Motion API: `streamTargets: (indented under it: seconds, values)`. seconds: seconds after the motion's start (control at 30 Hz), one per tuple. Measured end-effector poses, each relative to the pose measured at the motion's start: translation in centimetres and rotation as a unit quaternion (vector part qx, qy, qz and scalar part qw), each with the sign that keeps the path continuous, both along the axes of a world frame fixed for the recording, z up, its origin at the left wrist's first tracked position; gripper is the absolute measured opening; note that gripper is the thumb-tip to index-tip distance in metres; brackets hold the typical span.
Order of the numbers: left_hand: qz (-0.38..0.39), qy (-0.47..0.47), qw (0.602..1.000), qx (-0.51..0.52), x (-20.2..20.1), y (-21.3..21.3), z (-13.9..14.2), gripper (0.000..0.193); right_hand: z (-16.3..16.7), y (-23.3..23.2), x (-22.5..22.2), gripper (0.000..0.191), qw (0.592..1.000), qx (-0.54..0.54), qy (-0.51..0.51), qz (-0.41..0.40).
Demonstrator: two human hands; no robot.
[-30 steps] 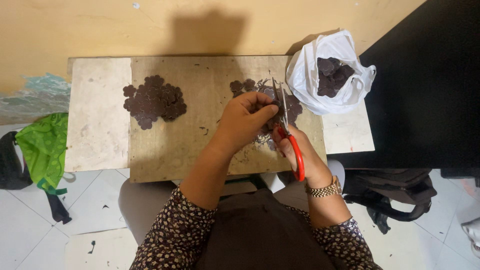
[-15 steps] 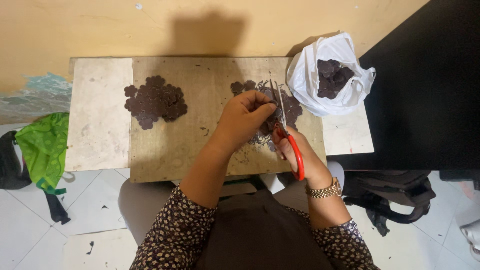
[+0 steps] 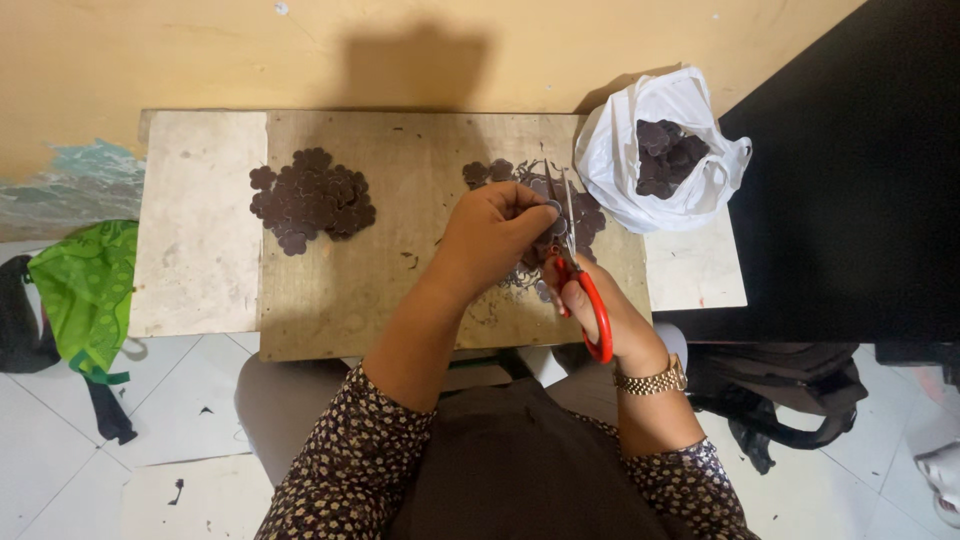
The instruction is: The person uses red-handled scissors to cut dark brown material into small circular pieces. The cut pieces are placed into a white plastic bag on the table. The person repeatedly picks up material, cuts it, and transfers the pieces to the bag.
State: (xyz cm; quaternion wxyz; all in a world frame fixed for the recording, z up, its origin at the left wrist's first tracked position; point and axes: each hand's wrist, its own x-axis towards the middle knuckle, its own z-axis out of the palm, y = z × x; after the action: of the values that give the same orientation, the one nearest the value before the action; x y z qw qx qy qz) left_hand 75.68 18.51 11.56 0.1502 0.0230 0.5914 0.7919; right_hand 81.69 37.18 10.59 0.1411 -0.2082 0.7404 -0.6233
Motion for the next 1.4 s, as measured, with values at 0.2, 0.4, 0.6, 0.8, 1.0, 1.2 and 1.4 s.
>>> streamTargets:
  seconds: [0.2, 0.4, 0.6, 0.8, 1.0, 1.2, 1.4]
  values:
    - [0.007, -0.006, 1.000, 0.003, -0.1, 0.0, -0.2, 0.017, -1.7, 0.2, -0.1, 0.070, 0.999, 0.001, -0.023, -0.023]
    - [0.006, 0.020, 0.999, 0.030, -0.6, 0.3, -1.6, 0.015, -3.9, 0.1, -0.3, 0.063, 0.993, -0.034, -0.096, -0.063]
    - [-0.032, 0.007, 0.998, 0.053, -0.4, 0.3, -1.7, 0.019, -4.5, 0.1, -0.7, 0.065, 0.993, -0.047, -0.068, -0.087]
    - [-0.026, 0.025, 0.998, 0.042, -0.1, 0.2, -0.8, 0.031, -4.3, 0.3, -0.7, 0.067, 0.995, -0.039, -0.058, -0.071]
    - [-0.009, 0.058, 0.998, 0.014, -0.3, 0.5, -1.2, 0.028, -4.4, 0.2, -0.5, 0.066, 0.994, -0.037, -0.063, -0.077]
    - [0.005, 0.055, 0.998, -0.019, -0.1, 0.3, -2.3, 0.022, -4.8, 0.3, -0.6, 0.065, 0.995, -0.031, -0.074, -0.059]
    - [0.061, 0.086, 0.994, -0.030, -0.6, -0.8, -6.2, 0.019, -8.0, 1.1, -0.9, 0.054, 0.988, 0.026, -0.121, -0.092]
